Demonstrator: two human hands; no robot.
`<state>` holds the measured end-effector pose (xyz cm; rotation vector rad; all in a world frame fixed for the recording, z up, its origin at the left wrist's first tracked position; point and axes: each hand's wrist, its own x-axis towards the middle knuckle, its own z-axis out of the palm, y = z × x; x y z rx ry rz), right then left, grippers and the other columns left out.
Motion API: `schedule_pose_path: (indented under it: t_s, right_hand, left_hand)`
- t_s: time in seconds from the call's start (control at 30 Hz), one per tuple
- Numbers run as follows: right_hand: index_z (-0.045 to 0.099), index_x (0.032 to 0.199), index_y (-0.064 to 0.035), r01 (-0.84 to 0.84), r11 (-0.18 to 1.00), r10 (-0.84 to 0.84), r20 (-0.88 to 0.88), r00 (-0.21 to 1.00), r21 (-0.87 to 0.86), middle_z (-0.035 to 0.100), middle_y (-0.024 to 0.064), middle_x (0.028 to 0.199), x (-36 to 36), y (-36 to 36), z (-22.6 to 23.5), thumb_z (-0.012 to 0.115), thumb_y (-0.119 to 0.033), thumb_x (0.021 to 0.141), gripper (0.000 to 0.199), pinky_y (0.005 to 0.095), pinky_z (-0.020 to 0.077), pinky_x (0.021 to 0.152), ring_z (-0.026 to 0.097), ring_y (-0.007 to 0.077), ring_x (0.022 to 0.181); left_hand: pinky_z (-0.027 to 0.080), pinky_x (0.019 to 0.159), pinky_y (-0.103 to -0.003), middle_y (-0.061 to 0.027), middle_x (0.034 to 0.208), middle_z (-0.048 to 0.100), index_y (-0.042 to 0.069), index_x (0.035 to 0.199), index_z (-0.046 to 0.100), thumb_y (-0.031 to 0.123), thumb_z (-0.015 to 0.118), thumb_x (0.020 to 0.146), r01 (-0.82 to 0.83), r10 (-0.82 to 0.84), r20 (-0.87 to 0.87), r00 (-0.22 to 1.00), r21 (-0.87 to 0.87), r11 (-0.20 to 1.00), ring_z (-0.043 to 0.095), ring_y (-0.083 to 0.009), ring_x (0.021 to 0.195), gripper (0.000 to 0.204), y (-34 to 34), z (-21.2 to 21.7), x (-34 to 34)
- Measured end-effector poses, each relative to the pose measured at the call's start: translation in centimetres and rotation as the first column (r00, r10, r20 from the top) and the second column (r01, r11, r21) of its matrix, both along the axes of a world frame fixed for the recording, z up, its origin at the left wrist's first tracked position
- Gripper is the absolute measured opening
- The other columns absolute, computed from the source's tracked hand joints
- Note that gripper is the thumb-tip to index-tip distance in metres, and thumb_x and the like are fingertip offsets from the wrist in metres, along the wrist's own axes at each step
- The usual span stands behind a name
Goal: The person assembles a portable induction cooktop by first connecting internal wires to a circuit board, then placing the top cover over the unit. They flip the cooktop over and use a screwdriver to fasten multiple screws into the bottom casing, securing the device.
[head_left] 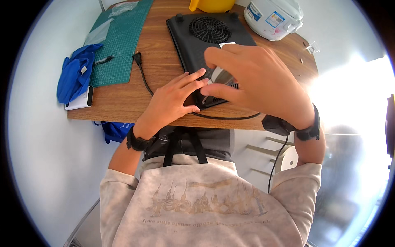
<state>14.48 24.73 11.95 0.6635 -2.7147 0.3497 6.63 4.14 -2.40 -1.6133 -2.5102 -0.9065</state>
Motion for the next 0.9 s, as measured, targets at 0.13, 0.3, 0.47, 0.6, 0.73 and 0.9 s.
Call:
schedule_pose_path:
  t_s: [0.13, 0.3, 0.47, 0.6, 0.73, 0.9]
  right_hand:
    - [0.059, 0.094, -0.0061, -0.002, 0.994, 0.004, 0.015, 1.0, -0.109, 0.061, 0.0105, 0.071, 0.7, 1.1, 0.4, 0.074, -0.022, 0.087, 0.023, 0.0399, 0.0467, 0.057, 0.062, 0.0303, 0.065]
    - [0.058, 0.093, -0.0053, 0.097, 0.984, -0.091, 0.043, 0.995, -0.151, 0.062, 0.0134, 0.07, 1.7, 2.2, 0.6, 0.075, -0.021, 0.086, 0.024, 0.0414, 0.0469, 0.057, 0.061, 0.0337, 0.063]
    - [0.058, 0.09, -0.0049, 0.185, 0.957, -0.168, 0.093, 0.981, -0.222, 0.063, 0.0136, 0.065, 1.8, 2.9, -0.5, 0.076, -0.022, 0.087, 0.025, 0.04, 0.0464, 0.055, 0.059, 0.0337, 0.056]
    - [0.059, 0.09, -0.0045, 0.268, 0.933, -0.24, 0.139, 0.961, -0.243, 0.065, 0.0139, 0.064, 1.4, 3.1, -0.9, 0.077, -0.023, 0.087, 0.026, 0.039, 0.0462, 0.054, 0.06, 0.033, 0.055]
    - [0.059, 0.09, -0.0045, 0.264, 0.941, -0.248, 0.099, 0.964, -0.212, 0.065, 0.0133, 0.063, 1.1, 3.3, -1.2, 0.077, -0.024, 0.087, 0.027, 0.0383, 0.0468, 0.055, 0.06, 0.0325, 0.055]
    - [0.059, 0.089, -0.0044, 0.282, 0.934, -0.258, 0.128, 0.958, -0.22, 0.065, 0.0133, 0.063, 1.1, 3.4, -1.1, 0.077, -0.025, 0.087, 0.027, 0.0386, 0.0471, 0.055, 0.061, 0.0322, 0.055]
  left_hand:
    - [0.057, 0.101, -0.04, 0.0087, 0.16, 0.042, 0.021, 0.14, 0.054, 0.022, 0.086, 0.073, 0.03, -0.03, 0.008, 1.0, -0.001, 1.0, 0.055, -0.0274, 0.134, 0.075, 0.3, 0.1, -0.2]
    - [0.051, 0.109, -0.039, 0.0074, 0.16, 0.042, 0.02, 0.142, 0.054, 0.025, 0.087, 0.071, 0.023, -0.02, 0.052, 0.998, -0.05, 0.998, 0.053, -0.025, 0.136, 0.079, 0.3, 0.2, -0.1]
    - [0.051, 0.109, -0.04, 0.0071, 0.161, 0.041, 0.02, 0.142, 0.054, 0.026, 0.086, 0.071, 0.022, -0.02, 0.028, 0.999, -0.058, 0.998, 0.053, -0.0247, 0.136, 0.078, 0.4, 0.1, -0.2]
    - [0.057, 0.101, -0.038, 0.0078, 0.16, 0.042, 0.021, 0.14, 0.054, 0.024, 0.087, 0.073, 0.022, -0.022, 0.0, 1.0, -0.042, 0.999, 0.055, -0.0259, 0.135, 0.075, 0.3, -0.1, -0.3]
    - [0.058, 0.1, -0.038, 0.0081, 0.16, 0.042, 0.021, 0.14, 0.054, 0.025, 0.087, 0.072, 0.021, -0.022, -0.006, 1.0, -0.034, 0.999, 0.055, -0.0256, 0.134, 0.075, 0.4, -0.1, -0.2]
    - [0.056, 0.103, -0.039, 0.0075, 0.16, 0.042, 0.021, 0.14, 0.053, 0.025, 0.087, 0.072, 0.019, -0.019, 0.011, 1.0, -0.042, 0.999, 0.054, -0.0254, 0.135, 0.077, 0.4, -0.3, -0.2]
